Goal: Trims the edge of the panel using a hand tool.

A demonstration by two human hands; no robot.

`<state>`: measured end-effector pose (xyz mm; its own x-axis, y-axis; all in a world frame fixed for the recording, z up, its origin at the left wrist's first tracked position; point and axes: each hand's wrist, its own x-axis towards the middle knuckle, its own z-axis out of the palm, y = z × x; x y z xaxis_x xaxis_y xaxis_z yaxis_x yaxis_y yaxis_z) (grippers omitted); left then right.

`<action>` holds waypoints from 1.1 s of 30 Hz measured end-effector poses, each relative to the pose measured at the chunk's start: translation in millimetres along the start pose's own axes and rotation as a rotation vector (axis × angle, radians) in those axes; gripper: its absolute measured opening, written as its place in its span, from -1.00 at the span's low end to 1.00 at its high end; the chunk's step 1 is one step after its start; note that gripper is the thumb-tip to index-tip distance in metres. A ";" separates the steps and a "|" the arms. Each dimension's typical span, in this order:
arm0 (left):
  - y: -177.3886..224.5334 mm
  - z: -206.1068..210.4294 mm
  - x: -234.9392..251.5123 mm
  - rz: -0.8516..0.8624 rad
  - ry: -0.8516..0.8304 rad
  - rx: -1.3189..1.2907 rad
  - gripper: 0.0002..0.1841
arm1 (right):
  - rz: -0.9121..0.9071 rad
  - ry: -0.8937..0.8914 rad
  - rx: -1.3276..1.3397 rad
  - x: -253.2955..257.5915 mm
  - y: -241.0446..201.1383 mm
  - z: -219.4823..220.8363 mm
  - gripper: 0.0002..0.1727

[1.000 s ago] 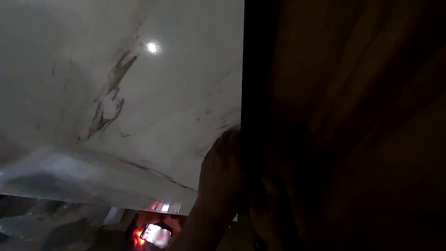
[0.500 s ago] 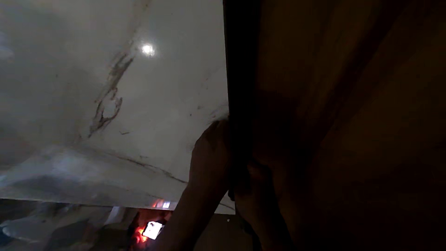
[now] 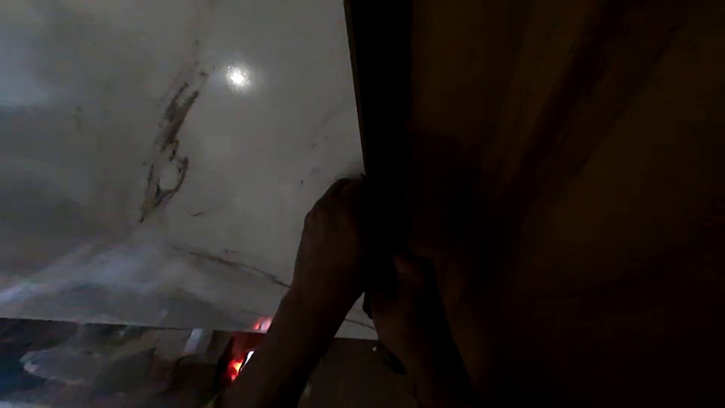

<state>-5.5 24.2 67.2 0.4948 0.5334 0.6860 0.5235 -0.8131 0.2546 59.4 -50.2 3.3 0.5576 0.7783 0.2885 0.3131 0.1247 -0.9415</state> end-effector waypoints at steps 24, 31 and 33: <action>9.3 -11.0 17.5 0.011 0.030 0.158 -0.74 | 0.001 0.002 0.020 7.1 -20.2 -7.3 -0.90; 6.9 -12.5 28.9 -0.003 0.007 0.172 -0.78 | -0.195 0.032 -0.305 13.2 -40.7 -18.8 -0.78; 2.4 -8.8 32.6 0.108 0.054 0.231 -0.87 | -0.617 0.421 -0.132 33.3 18.1 17.4 -0.75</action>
<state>5.8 37.6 96.2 0.5218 0.4284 0.7377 0.6177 -0.7862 0.0197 70.2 -11.4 -7.2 0.4895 0.2869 0.8234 0.7382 0.3663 -0.5665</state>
